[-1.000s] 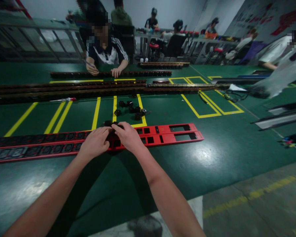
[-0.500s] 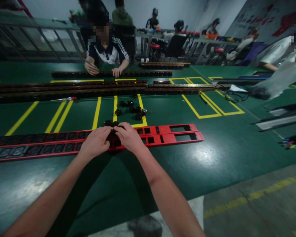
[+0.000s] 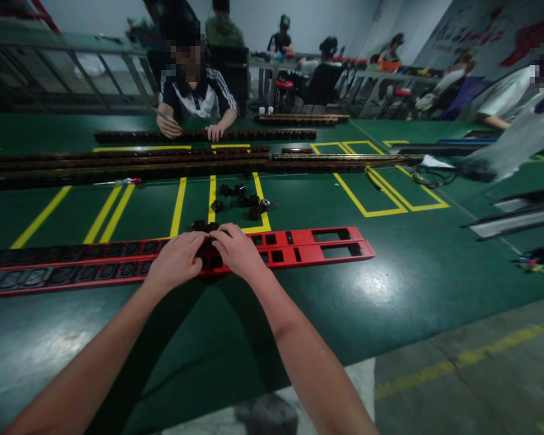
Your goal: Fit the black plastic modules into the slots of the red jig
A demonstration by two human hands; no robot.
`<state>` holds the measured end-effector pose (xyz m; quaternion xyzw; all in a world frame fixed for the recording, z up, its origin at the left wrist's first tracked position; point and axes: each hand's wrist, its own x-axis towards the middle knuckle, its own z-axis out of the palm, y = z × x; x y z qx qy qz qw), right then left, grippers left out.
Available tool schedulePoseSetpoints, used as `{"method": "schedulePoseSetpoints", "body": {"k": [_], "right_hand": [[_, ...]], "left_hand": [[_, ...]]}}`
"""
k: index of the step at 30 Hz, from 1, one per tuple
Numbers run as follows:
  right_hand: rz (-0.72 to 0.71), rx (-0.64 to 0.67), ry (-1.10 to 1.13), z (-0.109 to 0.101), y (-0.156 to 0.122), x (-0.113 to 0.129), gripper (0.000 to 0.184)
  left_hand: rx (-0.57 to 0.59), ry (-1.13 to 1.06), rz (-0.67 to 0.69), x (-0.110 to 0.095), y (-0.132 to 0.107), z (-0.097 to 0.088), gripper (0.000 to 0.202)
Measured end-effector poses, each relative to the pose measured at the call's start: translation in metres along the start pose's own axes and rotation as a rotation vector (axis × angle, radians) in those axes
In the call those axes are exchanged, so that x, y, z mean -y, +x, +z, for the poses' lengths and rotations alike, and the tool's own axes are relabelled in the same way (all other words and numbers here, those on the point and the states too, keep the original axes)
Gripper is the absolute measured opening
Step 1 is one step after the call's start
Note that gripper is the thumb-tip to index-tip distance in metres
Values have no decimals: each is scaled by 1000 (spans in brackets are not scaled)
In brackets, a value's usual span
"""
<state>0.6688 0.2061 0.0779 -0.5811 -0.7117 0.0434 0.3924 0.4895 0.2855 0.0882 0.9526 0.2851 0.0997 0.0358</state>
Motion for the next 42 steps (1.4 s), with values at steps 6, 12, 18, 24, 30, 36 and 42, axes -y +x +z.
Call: {"method": "schedulePoseSetpoints", "body": {"k": [6, 12, 18, 24, 30, 36, 42], "right_hand": [[-7, 27, -48, -2, 1, 1, 23], [3, 63, -58, -4, 1, 3, 19], [77, 82, -113, -5, 2, 6, 20], [52, 86, -144, -4, 1, 7, 20], [-78, 52, -52, 3, -5, 11, 22], [-107, 66, 19, 11, -8, 22, 22], [-36, 146, 22, 11, -8, 24, 18]], "left_hand": [[5, -13, -5, 0, 0, 1, 53], [9, -20, -8, -1, 0, -1, 54], [0, -30, -6, 0, -1, 0, 56], [-6, -46, -5, 1, 0, 1, 57], [-17, -103, -7, 1, 0, 0, 49], [-38, -210, -28, 4, -2, -1, 47], [-64, -267, -43, 8, -3, 4, 49]]}}
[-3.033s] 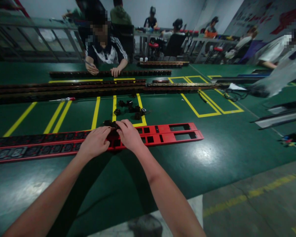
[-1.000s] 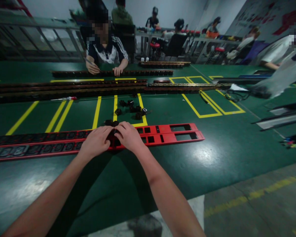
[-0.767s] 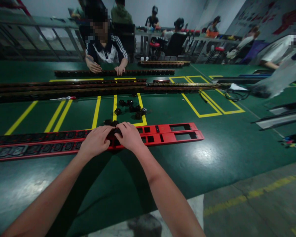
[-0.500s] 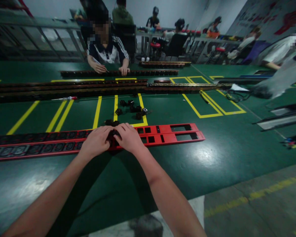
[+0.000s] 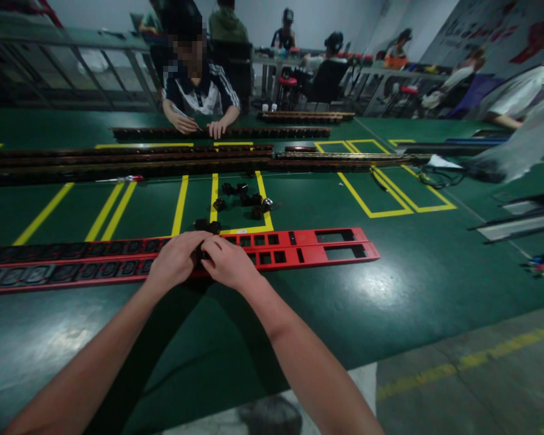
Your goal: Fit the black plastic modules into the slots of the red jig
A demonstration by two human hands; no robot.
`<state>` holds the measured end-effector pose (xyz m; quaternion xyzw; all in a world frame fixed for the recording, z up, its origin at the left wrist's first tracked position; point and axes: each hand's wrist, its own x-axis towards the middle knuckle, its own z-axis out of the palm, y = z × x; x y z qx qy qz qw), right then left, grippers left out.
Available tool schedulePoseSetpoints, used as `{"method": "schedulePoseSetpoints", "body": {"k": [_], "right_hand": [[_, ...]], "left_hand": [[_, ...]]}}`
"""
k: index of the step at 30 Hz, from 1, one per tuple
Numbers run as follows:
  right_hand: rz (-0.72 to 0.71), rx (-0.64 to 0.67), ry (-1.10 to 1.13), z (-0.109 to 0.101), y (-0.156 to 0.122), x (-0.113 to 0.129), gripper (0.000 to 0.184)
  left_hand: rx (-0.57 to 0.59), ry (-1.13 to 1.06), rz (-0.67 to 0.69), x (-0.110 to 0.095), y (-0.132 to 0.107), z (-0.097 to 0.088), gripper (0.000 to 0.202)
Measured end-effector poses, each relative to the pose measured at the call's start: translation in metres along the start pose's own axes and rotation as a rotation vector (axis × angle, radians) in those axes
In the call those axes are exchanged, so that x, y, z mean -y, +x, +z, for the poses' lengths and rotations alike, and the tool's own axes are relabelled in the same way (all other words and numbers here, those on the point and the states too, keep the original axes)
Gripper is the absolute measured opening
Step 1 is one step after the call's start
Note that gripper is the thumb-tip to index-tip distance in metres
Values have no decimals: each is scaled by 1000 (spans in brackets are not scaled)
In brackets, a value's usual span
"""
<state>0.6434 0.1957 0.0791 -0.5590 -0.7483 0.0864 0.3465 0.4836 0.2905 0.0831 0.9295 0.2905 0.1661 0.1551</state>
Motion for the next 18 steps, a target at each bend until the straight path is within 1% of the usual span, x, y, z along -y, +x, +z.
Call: {"method": "schedulePoseSetpoints", "body": {"k": [3, 12, 18], "right_hand": [[-5, 22, -4, -1, 0, 0, 18], [-52, 29, 16, -4, 2, -1, 18], [-98, 52, -39, -3, 3, -1, 18]], "left_hand": [[-4, -15, -5, 1, 0, 0, 48], [-9, -10, -20, 2, 0, 1, 50], [-24, -21, -45, 5, 1, 3, 49]]}}
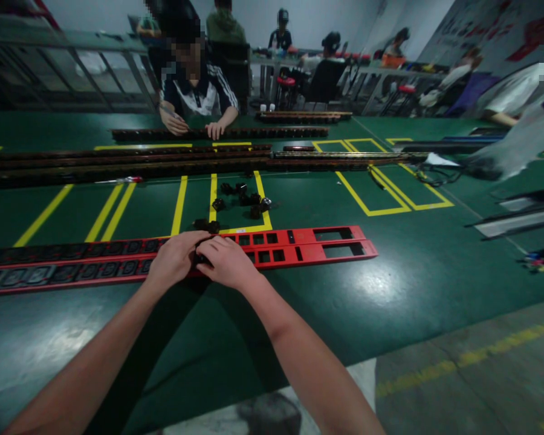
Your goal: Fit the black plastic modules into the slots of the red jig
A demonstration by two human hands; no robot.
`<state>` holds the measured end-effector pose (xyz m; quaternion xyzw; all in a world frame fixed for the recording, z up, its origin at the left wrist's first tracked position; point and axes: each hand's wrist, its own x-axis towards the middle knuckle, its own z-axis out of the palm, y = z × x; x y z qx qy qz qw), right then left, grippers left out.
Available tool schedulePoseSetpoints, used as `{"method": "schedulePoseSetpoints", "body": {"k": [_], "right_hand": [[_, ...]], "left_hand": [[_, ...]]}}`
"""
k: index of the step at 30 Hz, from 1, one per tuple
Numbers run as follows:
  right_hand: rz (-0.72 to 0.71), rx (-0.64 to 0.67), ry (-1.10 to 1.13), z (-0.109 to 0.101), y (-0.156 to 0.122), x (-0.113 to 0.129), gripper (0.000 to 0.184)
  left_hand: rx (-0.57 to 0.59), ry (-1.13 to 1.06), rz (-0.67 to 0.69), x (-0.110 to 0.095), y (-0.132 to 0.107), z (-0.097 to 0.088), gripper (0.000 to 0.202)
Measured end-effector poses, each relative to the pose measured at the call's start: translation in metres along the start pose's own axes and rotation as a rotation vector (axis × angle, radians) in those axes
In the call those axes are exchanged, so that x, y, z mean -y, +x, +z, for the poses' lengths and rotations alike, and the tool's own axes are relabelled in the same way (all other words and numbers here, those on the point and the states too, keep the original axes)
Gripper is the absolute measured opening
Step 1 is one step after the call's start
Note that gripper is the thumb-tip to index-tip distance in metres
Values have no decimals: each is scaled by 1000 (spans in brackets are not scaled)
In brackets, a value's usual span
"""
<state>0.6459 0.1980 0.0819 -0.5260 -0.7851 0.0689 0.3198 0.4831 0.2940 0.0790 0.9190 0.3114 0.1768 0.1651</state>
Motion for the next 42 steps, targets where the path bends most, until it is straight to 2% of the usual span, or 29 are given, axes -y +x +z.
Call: {"method": "schedulePoseSetpoints", "body": {"k": [10, 25, 35, 42], "right_hand": [[-65, 32, -165, 1, 0, 5, 22], [-54, 43, -151, 6, -1, 5, 24], [-31, 47, -172, 3, 0, 8, 20], [-62, 82, -245, 2, 0, 9, 15]], "left_hand": [[-52, -85, -89, 3, -3, -3, 44], [-33, -42, -131, -3, -1, -6, 44], [-9, 14, -103, -7, -2, -8, 41], [-36, -80, -120, -2, 0, -8, 42]]}}
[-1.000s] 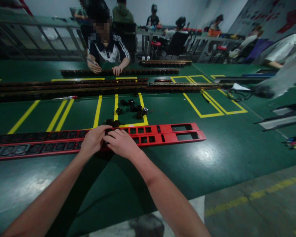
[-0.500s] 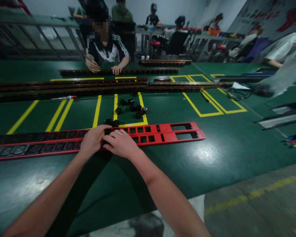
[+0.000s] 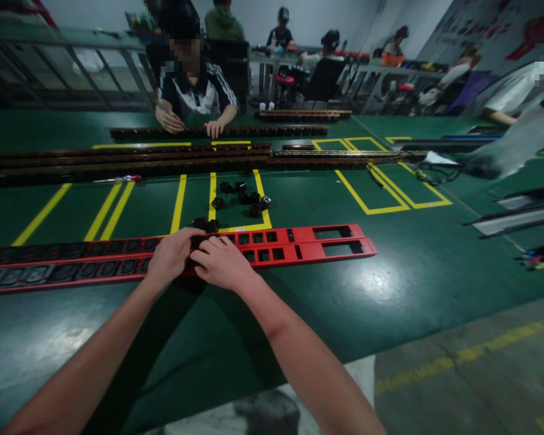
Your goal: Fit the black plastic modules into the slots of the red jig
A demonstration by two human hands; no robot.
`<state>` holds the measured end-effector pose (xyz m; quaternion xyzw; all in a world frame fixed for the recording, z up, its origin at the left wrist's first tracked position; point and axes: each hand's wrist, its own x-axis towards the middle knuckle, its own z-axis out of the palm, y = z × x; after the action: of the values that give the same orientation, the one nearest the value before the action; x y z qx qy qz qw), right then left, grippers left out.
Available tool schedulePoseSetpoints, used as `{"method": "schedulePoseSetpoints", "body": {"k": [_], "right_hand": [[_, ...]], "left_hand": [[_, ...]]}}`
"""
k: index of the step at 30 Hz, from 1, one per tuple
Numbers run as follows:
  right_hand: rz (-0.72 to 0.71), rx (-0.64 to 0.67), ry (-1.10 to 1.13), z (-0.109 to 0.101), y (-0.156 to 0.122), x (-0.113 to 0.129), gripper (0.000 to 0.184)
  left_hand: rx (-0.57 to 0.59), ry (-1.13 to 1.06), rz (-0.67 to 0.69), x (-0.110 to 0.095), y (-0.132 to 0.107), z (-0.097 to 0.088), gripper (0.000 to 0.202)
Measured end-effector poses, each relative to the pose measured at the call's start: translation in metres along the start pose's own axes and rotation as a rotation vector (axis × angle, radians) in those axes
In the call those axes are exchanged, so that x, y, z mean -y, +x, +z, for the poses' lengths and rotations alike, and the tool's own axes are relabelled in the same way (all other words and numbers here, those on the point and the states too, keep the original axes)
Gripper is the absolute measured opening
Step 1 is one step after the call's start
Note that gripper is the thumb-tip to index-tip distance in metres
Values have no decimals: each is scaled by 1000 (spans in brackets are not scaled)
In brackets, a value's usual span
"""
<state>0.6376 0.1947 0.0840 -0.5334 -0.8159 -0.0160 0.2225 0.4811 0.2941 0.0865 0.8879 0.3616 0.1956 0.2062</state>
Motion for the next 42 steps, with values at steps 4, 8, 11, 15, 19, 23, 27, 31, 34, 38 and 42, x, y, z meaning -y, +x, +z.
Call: {"method": "schedulePoseSetpoints", "body": {"k": [4, 8, 11, 15, 19, 23, 27, 31, 34, 38, 42], "right_hand": [[4, 22, -13, -1, 1, 0, 14], [8, 30, -34, 0, 2, -1, 14], [7, 26, -32, 0, 2, -1, 20], [11, 5, -43, 1, 2, 0, 22], [38, -17, -29, 1, 2, -1, 21], [78, -36, -28, 2, 1, -1, 19], [103, -33, -29, 2, 2, 0, 17], [258, -86, -52, -6, 1, -8, 21], [437, -159, -114, -17, -4, -24, 25], [696, -186, -245, -23, -13, -48, 40], [800, -47, -262, -18, -15, -54, 40]], "left_hand": [[-26, 5, -52, -1, 1, 1, 41], [-23, 110, 19, -6, -1, 3, 37], [-29, 171, 59, -8, -1, 6, 35], [-36, 210, 91, -6, -1, 8, 35], [-42, 225, 98, -6, -2, 9, 34], [-35, 237, 95, -10, -3, 6, 32], [-16, 251, 112, -12, -3, 5, 31], [14, 336, 162, -11, -2, 5, 39], [68, 361, 220, -10, -2, 5, 44], [139, 352, 290, -11, -1, 4, 51], [154, 341, 285, -11, -1, 4, 52]]}}
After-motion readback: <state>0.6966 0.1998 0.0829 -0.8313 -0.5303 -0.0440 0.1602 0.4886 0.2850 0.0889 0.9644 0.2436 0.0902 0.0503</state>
